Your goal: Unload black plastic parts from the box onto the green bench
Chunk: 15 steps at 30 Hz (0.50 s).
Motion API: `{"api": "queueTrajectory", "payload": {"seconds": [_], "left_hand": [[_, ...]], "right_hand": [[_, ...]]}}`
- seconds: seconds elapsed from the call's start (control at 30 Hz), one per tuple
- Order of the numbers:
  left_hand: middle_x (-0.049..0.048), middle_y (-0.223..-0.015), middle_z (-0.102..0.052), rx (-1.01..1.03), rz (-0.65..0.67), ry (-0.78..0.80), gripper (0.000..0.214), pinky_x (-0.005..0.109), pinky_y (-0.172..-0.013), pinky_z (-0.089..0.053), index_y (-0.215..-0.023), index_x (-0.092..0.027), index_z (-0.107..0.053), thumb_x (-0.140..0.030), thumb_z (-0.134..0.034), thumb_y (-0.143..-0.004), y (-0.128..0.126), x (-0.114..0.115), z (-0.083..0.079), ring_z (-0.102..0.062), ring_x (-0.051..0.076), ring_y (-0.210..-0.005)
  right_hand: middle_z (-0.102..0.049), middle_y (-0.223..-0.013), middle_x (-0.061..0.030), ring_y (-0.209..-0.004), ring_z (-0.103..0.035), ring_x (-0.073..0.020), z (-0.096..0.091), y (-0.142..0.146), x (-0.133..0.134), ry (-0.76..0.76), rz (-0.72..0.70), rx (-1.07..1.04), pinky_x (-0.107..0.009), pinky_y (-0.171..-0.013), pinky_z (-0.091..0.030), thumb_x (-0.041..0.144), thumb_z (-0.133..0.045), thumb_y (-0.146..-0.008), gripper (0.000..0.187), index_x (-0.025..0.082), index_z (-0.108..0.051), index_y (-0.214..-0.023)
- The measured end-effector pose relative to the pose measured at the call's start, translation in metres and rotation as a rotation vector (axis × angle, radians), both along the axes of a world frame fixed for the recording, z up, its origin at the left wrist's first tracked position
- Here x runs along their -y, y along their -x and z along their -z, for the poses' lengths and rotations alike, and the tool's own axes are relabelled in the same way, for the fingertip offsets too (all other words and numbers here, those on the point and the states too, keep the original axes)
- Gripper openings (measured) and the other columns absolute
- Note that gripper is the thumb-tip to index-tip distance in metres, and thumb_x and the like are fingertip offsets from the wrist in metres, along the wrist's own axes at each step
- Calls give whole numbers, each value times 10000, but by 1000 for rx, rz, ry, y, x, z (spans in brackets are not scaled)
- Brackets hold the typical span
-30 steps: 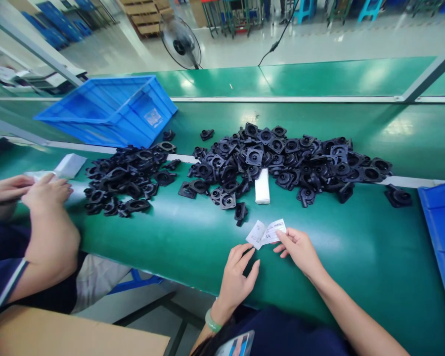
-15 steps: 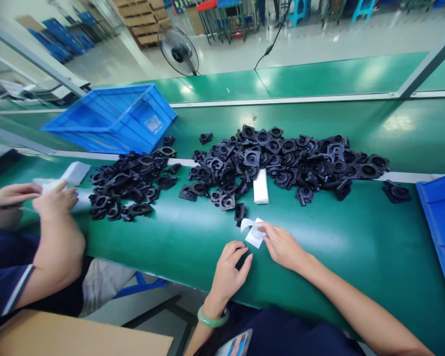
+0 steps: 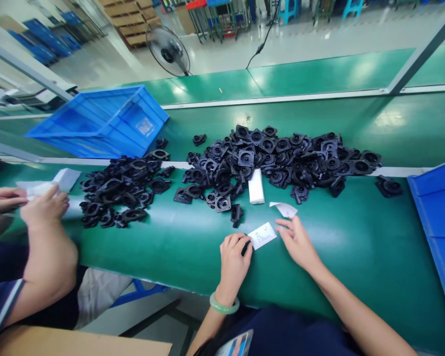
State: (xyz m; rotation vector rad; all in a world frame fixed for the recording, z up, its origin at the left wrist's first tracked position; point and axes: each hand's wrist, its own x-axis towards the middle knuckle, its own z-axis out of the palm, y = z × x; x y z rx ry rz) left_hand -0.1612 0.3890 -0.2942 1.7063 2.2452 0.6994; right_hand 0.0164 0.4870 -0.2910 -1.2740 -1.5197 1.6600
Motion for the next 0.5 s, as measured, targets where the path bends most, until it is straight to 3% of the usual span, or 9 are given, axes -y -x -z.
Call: {"api": "queueTrajectory", "payload": {"seconds": [0.07,0.13,0.23,0.33,0.5], "left_hand": [[44,-1021,-621,27,11,14,127,380,-840,-387,-951,-207,-641,-171,-538,-886,3,0,-2,-501,216,-989],[41,-1032,-624,52,21,27,129,376,-840,-384,-943,-205,-644,-162,-537,-886,4,0,-4,-498,212,-995],[37,-1033,-630,53,35,31,136,374,-843,-383,-949,-207,-647,-160,-536,-888,3,-1,-4,-493,207,-994],[29,-1029,-634,48,54,27,141,375,-854,-386,-954,-216,-651,-166,-534,-892,4,-1,-3,-492,203,-996],[37,-1036,-642,94,9,13,140,386,-874,-405,-961,-220,-657,-182,-545,-886,24,4,0,-505,212,-1015]], "right_hand": [[-596,-1216,-115,-1069,-613,-240,-5,-10,-6,51,183,-89,-403,-900,-494,496,-561,-869,352,240,-371,-1018],[-616,-1182,-102,-1059,-615,-238,-15,-15,-7,91,257,-156,-390,-887,-499,500,-589,-858,353,236,-395,-989],[-616,-1181,-101,-1083,-601,-241,-27,-8,2,183,125,-236,-396,-887,-499,497,-604,-852,386,240,-407,-1060],[-597,-1202,-110,-1140,-563,-252,-24,8,12,267,-48,-205,-438,-965,-452,516,-649,-806,463,234,-402,-1077],[-573,-1229,-122,-1127,-570,-264,-11,12,9,355,22,-146,-480,-1027,-400,557,-680,-749,534,224,-402,-1061]]}}
